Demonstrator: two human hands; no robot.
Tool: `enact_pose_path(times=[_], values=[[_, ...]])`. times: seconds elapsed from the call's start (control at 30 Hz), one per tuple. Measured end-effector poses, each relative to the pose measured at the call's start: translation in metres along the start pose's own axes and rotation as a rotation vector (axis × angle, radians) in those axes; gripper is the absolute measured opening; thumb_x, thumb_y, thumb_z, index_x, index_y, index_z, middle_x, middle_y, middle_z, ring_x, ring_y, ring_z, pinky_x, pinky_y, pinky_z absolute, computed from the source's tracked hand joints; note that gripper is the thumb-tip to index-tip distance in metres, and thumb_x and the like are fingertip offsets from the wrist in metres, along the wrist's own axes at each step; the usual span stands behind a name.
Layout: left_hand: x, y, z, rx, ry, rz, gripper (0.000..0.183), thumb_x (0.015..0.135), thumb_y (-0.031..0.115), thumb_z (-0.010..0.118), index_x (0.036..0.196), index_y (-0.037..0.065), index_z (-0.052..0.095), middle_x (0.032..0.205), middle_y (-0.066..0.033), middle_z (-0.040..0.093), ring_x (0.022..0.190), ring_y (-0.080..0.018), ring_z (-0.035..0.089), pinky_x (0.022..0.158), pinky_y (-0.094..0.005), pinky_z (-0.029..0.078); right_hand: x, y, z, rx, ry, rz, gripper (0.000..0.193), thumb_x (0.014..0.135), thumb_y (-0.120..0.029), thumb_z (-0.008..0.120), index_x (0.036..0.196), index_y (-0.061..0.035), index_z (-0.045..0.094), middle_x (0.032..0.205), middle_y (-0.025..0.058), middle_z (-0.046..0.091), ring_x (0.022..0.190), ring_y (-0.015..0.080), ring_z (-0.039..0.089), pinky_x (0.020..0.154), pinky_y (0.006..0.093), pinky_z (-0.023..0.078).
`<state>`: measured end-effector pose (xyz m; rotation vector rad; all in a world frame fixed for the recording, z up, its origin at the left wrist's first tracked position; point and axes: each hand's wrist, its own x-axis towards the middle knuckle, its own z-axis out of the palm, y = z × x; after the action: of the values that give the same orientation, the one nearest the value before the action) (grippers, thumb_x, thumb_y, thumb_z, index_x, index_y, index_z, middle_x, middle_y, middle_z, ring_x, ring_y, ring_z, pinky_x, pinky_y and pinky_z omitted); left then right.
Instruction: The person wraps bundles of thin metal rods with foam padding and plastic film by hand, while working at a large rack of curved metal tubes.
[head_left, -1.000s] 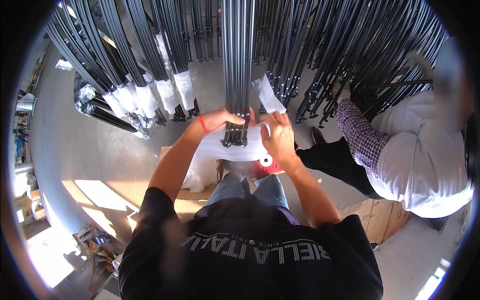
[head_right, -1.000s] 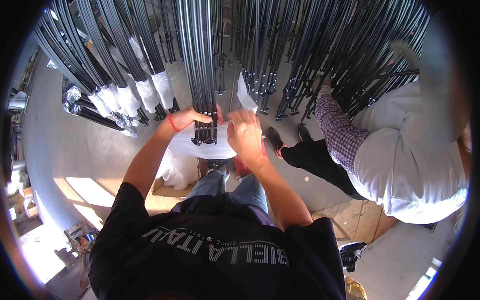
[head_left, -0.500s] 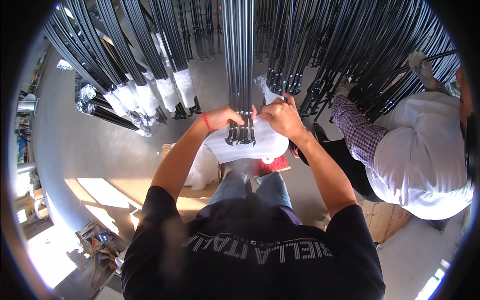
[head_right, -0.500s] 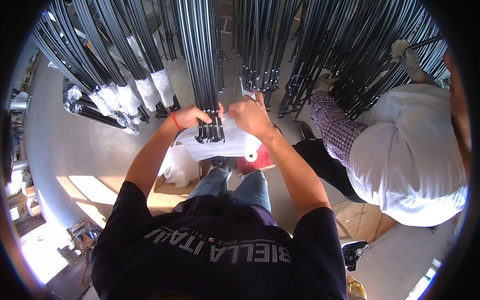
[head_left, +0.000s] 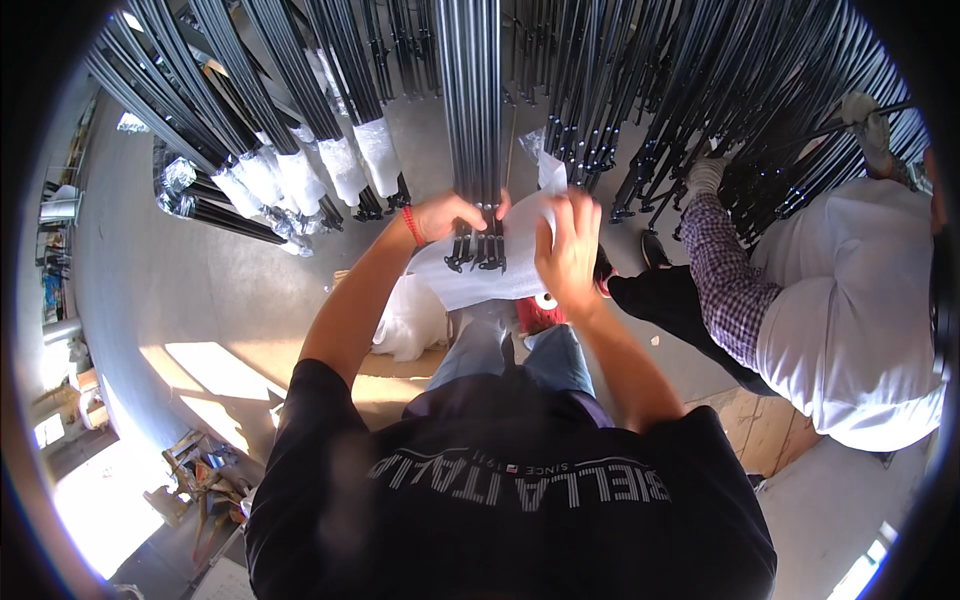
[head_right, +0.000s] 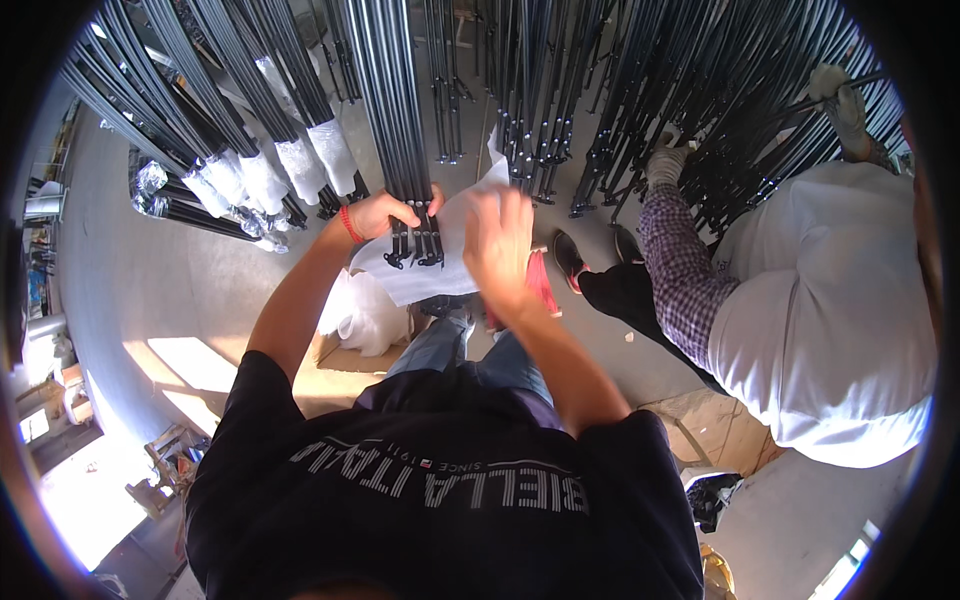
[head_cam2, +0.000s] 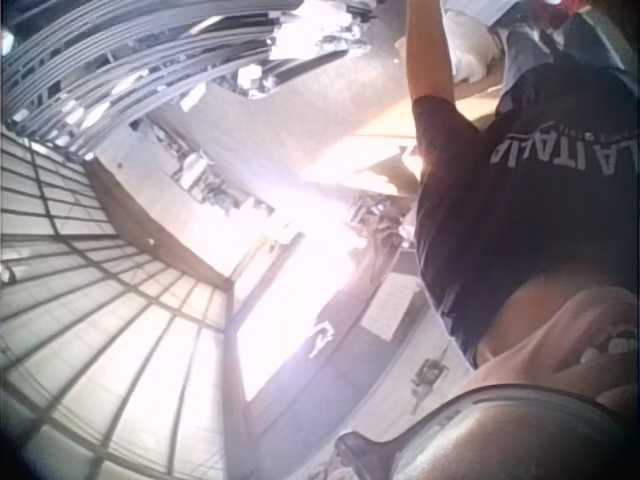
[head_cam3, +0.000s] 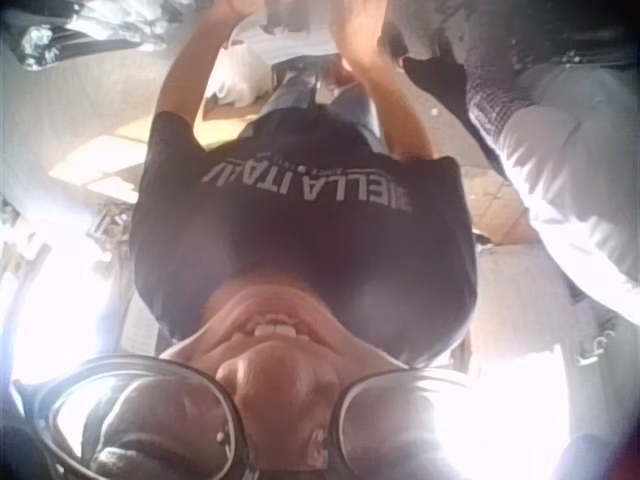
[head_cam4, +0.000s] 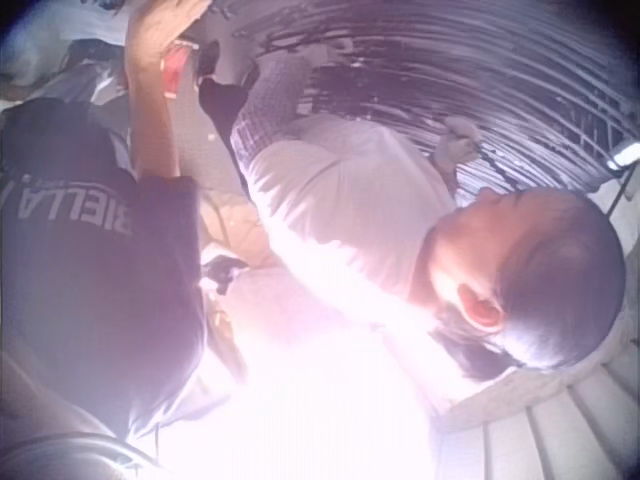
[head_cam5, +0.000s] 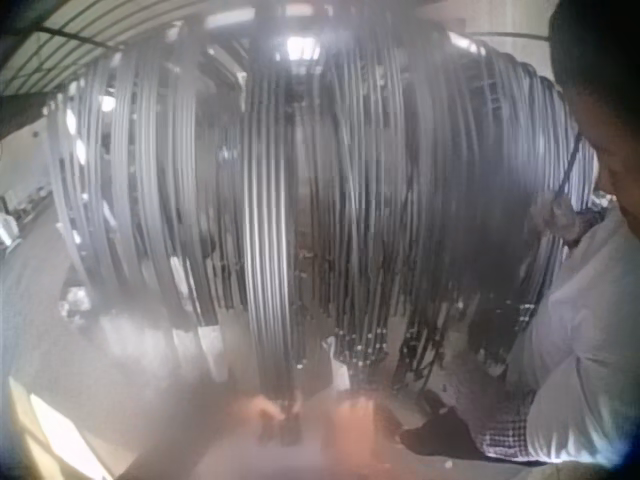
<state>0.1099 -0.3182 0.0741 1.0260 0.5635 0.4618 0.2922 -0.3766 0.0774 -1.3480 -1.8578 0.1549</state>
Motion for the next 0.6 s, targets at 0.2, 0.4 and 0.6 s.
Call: enact_pose_path(times=[0.2,0.4,0.6], values=[[0.001,-0.018,-0.010,-0.120,0.044,-0.007,0.029,0.066,0.004,0.056,0.094,0.002,0.053,0.091,-0.0028,0.052,0.089,-0.0118,0.049,0.080,-0.0246,0.038,-0.052,-0.056,0.038,0.161,-0.190,0.498,0.068,0.066,-0.023,0.068,0.117,0.0054,0.033,0.104,0.0209,0.041,0.098,0.0357,0.040,0.084,0.0400,0.034],[0.003,-0.012,-0.002,-0.017,0.087,-0.019,0.040,0.068,0.002,0.054,0.108,0.003,0.048,0.096,-0.0011,0.052,0.094,-0.0110,0.048,0.087,-0.0273,0.036,-0.039,-0.067,0.065,-0.032,-0.058,0.563,0.085,0.062,-0.025,0.069,0.124,0.0082,0.021,0.117,0.0228,0.032,0.108,0.0366,0.033,0.092,0.0437,0.024],[-0.024,0.001,-0.010,0.117,-0.178,0.032,0.082,0.063,-0.005,0.056,0.134,0.005,0.016,0.133,-0.0064,0.029,0.123,-0.0160,0.028,0.102,-0.0320,0.021,-0.039,-0.067,0.065,-0.021,-0.040,0.544,0.082,0.062,-0.014,0.065,0.125,0.0093,0.019,0.119,0.0247,0.031,0.109,0.0386,0.033,0.094,0.0448,0.024]])
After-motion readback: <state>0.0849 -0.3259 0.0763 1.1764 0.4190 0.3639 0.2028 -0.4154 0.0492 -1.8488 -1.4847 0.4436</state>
